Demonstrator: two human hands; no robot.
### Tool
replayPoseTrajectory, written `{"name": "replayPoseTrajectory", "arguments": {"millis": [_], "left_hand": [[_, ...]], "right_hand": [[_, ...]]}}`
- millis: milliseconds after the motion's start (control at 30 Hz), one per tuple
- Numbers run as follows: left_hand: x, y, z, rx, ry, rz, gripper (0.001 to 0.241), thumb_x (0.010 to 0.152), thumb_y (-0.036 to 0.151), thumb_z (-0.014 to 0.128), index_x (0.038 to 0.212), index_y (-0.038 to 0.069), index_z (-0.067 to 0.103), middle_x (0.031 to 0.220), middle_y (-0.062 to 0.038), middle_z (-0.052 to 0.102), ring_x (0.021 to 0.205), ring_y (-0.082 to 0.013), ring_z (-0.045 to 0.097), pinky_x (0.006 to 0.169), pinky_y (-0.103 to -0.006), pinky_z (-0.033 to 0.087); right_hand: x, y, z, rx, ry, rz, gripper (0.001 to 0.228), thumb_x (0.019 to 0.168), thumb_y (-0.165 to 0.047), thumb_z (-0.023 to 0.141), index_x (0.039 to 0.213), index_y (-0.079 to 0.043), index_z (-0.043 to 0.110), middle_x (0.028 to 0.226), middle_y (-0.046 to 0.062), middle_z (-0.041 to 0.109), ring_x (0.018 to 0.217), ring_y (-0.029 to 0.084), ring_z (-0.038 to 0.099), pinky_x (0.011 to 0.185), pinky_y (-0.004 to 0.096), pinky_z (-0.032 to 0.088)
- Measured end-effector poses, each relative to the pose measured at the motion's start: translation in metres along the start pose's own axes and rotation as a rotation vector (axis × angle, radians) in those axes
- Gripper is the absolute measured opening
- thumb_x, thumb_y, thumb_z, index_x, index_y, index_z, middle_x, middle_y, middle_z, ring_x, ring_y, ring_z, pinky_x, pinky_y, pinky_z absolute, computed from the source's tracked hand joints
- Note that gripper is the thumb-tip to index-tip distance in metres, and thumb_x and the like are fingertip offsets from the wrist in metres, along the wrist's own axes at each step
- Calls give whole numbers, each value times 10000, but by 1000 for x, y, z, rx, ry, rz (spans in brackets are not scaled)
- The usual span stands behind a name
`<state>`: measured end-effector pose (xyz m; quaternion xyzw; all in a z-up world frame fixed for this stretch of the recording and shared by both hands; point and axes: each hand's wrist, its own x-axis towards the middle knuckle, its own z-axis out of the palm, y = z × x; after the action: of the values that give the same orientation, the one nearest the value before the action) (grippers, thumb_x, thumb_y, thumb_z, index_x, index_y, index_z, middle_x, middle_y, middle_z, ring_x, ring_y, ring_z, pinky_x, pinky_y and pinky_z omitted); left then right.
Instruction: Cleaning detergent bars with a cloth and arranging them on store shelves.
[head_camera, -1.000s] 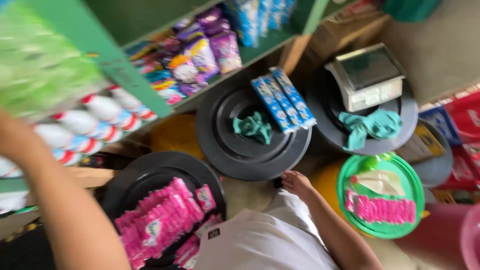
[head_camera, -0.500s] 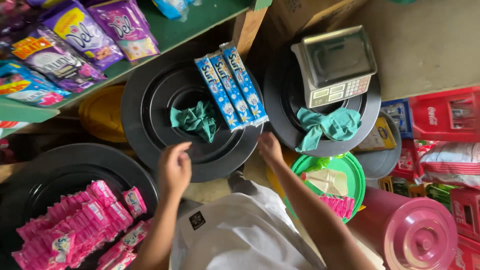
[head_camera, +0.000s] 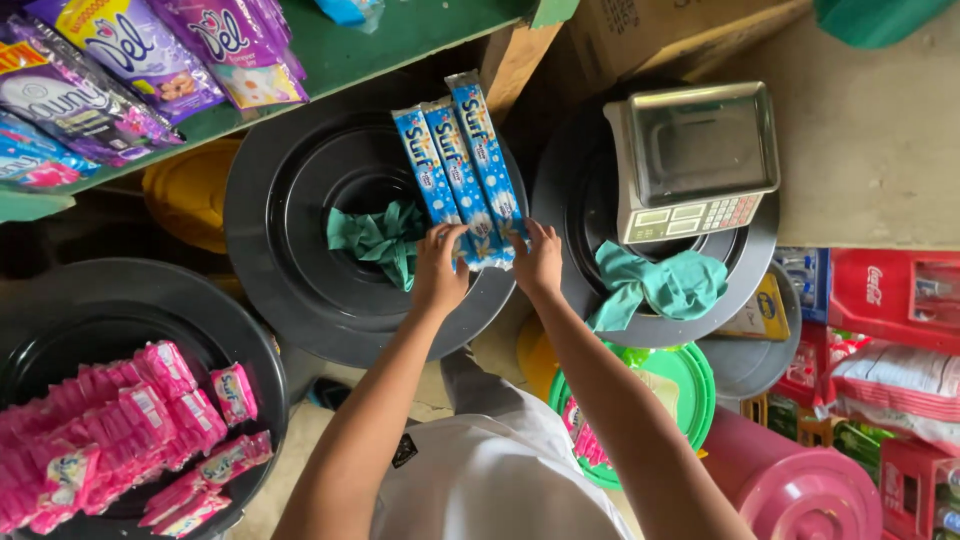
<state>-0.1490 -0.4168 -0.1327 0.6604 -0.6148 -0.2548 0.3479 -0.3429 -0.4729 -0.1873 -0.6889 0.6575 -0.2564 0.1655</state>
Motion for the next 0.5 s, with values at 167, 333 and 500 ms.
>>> {"name": "replayPoseTrajectory", "arguments": {"millis": [167, 333, 500], "left_hand": [[-5, -13, 9, -80, 58, 23, 573, 854, -17, 689, 1385, 140, 542, 1392, -134, 565, 1282, -388, 531, 1054, -481, 467], [-7, -33, 39, -247, 34, -158, 512, 921, 85, 655, 1418, 154, 552, 1385, -92, 643, 1204, -285, 632, 1023, -409, 520], [-9, -23, 41, -966, -235, -679, 790, 936, 550, 614, 1579, 176, 348, 1371, -60, 608, 1182, -191, 618, 884, -351, 561]], "right_hand": [[13, 14, -2, 257, -209, 200, 349, 847, -148, 810, 1166, -44, 717, 1043, 114, 700, 918, 248, 722, 795, 339, 567], [-2, 28, -22, 857, -435, 535, 348, 887, -82, 765, 1212, 12, 684, 984, 58, 721, 890, 145, 672, 804, 275, 532], [-46, -9, -72, 1288, -717, 883, 392, 893, -39, 679, 1278, 7, 617, 1010, 29, 693, 869, 124, 629, 816, 270, 518]]}}
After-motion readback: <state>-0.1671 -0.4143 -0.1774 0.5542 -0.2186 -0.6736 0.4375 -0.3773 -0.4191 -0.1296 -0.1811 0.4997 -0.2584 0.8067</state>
